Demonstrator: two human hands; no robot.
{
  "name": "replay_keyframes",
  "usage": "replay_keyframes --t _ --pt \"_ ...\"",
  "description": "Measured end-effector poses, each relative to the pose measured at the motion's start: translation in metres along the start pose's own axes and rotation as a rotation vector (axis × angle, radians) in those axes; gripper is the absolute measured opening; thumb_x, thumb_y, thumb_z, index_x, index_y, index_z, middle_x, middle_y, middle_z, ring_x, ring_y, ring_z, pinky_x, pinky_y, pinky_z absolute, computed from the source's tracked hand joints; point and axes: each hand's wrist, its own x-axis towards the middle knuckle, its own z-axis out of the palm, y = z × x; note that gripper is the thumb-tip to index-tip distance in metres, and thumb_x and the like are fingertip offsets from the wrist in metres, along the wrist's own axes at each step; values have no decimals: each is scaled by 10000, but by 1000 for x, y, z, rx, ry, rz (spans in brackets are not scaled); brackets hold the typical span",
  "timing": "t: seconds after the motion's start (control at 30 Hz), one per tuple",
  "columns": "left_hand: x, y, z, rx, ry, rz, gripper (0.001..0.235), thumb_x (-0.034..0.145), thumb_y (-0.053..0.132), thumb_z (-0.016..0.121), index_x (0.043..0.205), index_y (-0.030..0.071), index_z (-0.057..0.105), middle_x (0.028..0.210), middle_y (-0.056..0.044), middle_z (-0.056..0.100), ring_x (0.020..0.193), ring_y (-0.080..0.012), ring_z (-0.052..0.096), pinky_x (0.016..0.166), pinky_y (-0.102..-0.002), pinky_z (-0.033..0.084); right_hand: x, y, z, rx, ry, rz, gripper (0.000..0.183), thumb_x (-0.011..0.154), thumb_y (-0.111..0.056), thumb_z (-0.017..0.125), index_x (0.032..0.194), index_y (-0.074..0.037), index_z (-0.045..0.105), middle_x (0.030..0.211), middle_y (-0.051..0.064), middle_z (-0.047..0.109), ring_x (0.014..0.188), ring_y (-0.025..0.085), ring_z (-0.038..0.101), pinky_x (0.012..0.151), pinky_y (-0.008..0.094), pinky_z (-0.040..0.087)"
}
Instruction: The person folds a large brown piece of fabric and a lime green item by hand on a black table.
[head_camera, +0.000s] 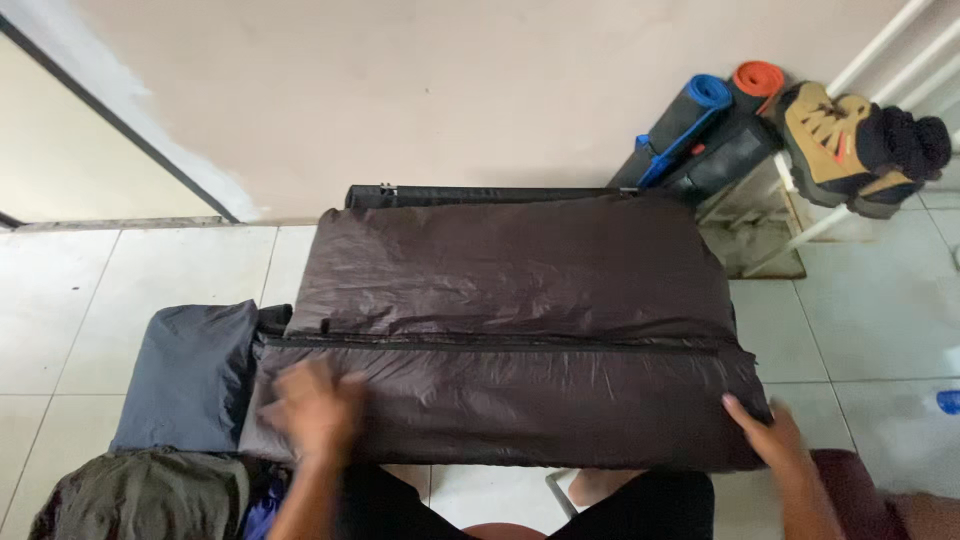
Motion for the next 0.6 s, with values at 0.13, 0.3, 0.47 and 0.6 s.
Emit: replay_keyframes --t 0.13,0.3,0.47,0.6 --pt "40 -130 34 -72 80 -485 1016 734 910 328 1473 214 350 1472 -313 373 1409 -423 282 1050 -697 49 -16 2 -12 231 -158 127 869 777 -482 663 1469 -11 430 1429 234 496 1291 452 475 1066 541 395" --pt "30 -125 -3 -1019 -126 -572 550 818 320 751 1189 -73 651 1135 -145 649 1028 -210 559 924 -315 413 -9 4 -9 206 -37 104 830 768 -382 774 1412 55 484 1397 280 519 1288 477 469 1073 570 363" --pt "11 -140 -19 -899 -2 -354 359 906 284 716 1040 -49 712 960 -55 661 904 -126 516 781 -301 437 -23 15 -16 269 -67 48 730 763 -302 778 1342 92 572 1295 271 612 1196 434 562 1006 472 390" --pt "12 -177 -2 -457 -144 -429 543 833 416 745 949 -115 736 880 -243 735 872 -301 665 757 -410 458 -6 26 -4 43 -135 177 892 761 -528 716 1424 34 518 1454 225 500 1321 442 473 1086 523 370"
